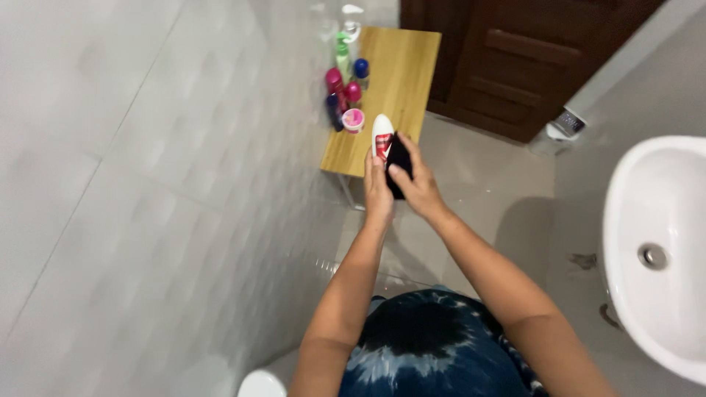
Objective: The person takes toiletry bottles out of a black bag resting on the toilet, wipes each bottle with a black cloth, and places the bottles on a small wooden shelf and a wall-mounted shower caddy, arranging them among the existing products.
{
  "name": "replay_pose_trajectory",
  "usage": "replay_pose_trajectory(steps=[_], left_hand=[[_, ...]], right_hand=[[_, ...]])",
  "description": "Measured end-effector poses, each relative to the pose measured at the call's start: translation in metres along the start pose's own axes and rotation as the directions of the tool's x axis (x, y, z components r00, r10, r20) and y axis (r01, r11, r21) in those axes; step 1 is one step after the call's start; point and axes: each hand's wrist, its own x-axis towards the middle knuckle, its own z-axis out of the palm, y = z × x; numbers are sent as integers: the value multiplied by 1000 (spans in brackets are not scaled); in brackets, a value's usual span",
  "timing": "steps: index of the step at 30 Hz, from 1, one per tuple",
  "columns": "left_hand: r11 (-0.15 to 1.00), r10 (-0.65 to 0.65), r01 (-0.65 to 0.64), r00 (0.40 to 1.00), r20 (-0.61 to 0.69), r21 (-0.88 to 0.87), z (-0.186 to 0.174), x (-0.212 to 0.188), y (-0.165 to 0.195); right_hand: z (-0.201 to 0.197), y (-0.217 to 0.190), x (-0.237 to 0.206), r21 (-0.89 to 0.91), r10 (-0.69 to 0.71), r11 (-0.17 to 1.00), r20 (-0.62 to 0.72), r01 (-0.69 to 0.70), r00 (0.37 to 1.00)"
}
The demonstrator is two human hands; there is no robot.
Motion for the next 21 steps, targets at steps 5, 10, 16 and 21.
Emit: replay_pose_trajectory(steps=[5,10,16,21], left_hand=[[997,-64,60,993,99,41,-1,-9,-12],[983,-135,157,971,200,-100,11,-9,-27],[959,-195,230,959,204,-164,11,-11,-21],[986,-144,160,954,264,-42,13,-16,-21]], right_hand=[[-5,16,-25,-47,36,998,-88,-40,996],[-25,20,-15,344,355,896,-182,-279,917],[-10,-4,-50,-184,-30,983,-182,-4,983],[-19,-1,-45,35,240,971,-219,-238,946]])
